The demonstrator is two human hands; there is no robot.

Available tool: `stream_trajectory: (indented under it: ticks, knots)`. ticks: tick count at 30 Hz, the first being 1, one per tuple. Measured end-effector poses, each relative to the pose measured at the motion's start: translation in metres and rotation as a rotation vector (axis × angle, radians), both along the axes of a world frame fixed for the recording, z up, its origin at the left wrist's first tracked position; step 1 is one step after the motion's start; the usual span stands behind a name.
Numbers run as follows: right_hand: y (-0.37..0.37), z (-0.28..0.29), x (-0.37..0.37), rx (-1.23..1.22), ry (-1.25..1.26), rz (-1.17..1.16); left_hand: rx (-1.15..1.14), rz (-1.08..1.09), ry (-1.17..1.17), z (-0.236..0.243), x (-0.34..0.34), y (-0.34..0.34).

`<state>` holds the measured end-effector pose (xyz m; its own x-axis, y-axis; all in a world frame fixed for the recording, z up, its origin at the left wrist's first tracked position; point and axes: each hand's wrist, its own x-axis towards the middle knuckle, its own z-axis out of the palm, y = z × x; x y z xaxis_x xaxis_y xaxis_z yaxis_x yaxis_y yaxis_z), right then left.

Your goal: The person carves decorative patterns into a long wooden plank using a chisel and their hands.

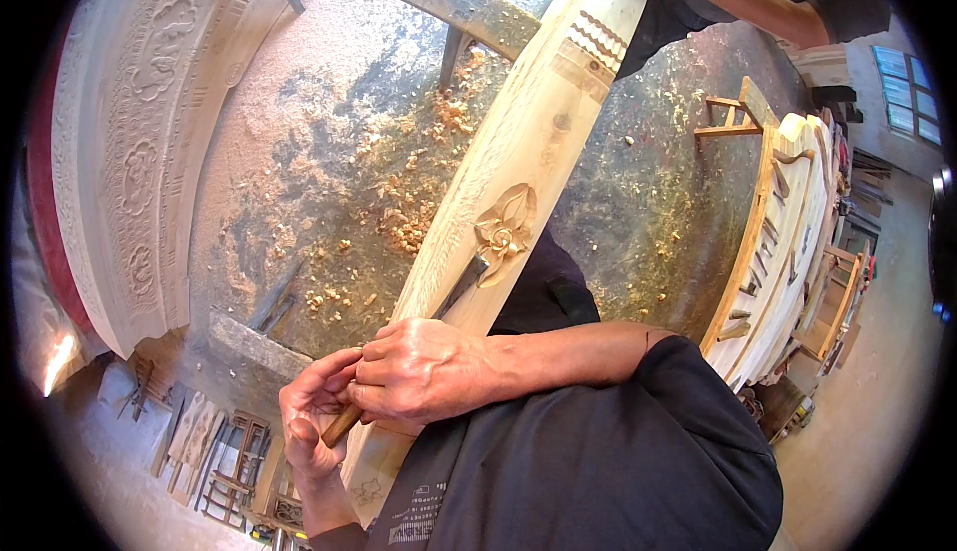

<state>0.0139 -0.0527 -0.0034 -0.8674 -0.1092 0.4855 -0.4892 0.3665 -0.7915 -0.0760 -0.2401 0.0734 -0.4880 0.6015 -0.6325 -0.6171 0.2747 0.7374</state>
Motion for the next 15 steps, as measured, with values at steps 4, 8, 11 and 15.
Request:
stream_trajectory:
  ticks: [4, 8, 11, 15]
  knots:
    - [0.001, -0.001, 0.0, 0.019, -0.006, -0.012, 0.019, -0.044, 0.001, -0.001, -0.003, 0.005]
    - [0.004, -0.002, -0.002, 0.018, -0.016, 0.008, 0.002, -0.078, -0.033, 0.003, -0.009, 0.01]
    - [0.003, -0.002, -0.002, 0.005, -0.009, -0.004, -0.02, -0.089, -0.054, 0.006, -0.009, 0.014]
    - [0.012, 0.001, -0.001, 0.005, -0.028, -0.039, -0.06, -0.121, -0.037, 0.005, -0.01, 0.022]
